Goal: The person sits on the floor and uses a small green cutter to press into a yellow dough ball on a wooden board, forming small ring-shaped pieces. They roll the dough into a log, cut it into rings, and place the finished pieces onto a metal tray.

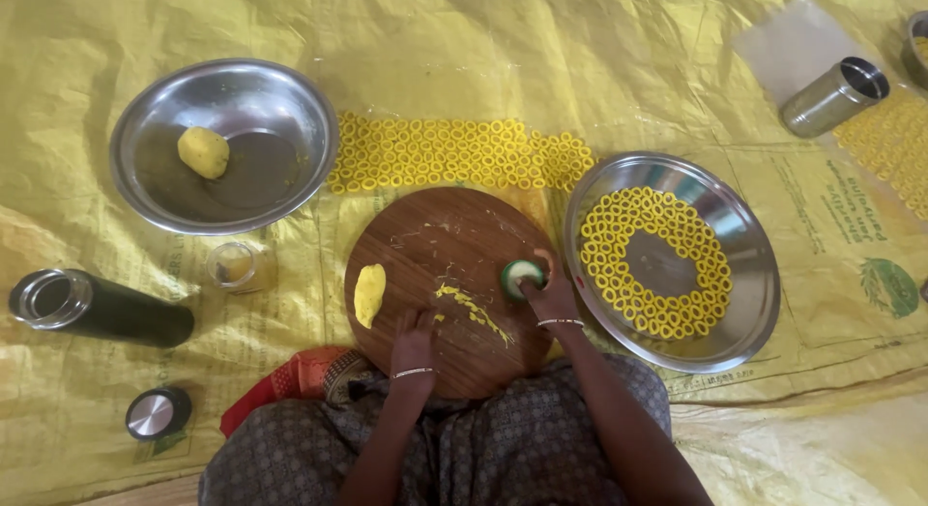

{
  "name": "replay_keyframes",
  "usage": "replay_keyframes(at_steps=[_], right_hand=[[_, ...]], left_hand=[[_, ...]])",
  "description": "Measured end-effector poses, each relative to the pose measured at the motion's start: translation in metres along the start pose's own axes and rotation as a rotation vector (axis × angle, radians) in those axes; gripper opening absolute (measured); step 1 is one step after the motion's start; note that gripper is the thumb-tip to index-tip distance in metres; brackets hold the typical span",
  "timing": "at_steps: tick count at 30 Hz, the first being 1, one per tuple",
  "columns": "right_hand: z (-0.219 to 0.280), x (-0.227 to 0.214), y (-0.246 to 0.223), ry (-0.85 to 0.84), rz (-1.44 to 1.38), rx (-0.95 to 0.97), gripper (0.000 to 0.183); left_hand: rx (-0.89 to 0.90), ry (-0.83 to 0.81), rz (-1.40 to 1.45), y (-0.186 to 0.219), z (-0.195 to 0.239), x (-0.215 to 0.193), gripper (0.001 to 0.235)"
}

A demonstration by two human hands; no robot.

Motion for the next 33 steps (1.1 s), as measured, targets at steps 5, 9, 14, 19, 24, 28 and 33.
replay_keyframes(at_steps=[5,9,14,19,24,28,33], right_hand=[[0.032,-0.021,-0.055,0.256,0.258,-0.491,0.055],[0.064,0.001,-0.036,-0.012,0.219,-0.377,0.027],[0.082,0.048,-0.013,-0.243,0.387,-0.275,0.049],[0.069,0.071,-0.018,-0.171,0.226,-0.279,0.024],[0.054,0.069,-0.054,-0.1,0.094,-0.448,0.013],[0.032,0.065,-0.086,-0.123,-0.123,-0.535,0.009],[0.003,0.09,-0.088,-0.305,0.068,-0.28,0.015]], left_hand=[[-0.076,0.014,-0.049,-0.003,0.0,-0.014,0.054],[-0.062,-0.021,0.013,-0.001,-0.001,-0.016,0.056],[-0.027,0.063,0.269,0.007,-0.008,-0.025,0.033],[-0.069,0.136,0.29,0.003,-0.013,-0.028,0.021],[-0.14,0.116,0.287,-0.011,-0.017,-0.022,0.016],[-0.131,0.135,0.333,-0.011,-0.023,-0.021,0.023],[-0.11,0.126,0.442,-0.009,-0.026,-0.024,0.035]])
Point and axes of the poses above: each hand's wrist, its own z-axis away from the middle knuckle, its own x-axis out of the palm, y = z × x, the point moved 6 cm from there along -z, towards the middle knuckle, and after that the axes turned 5 degrees about -x, right-handed, at the moved point
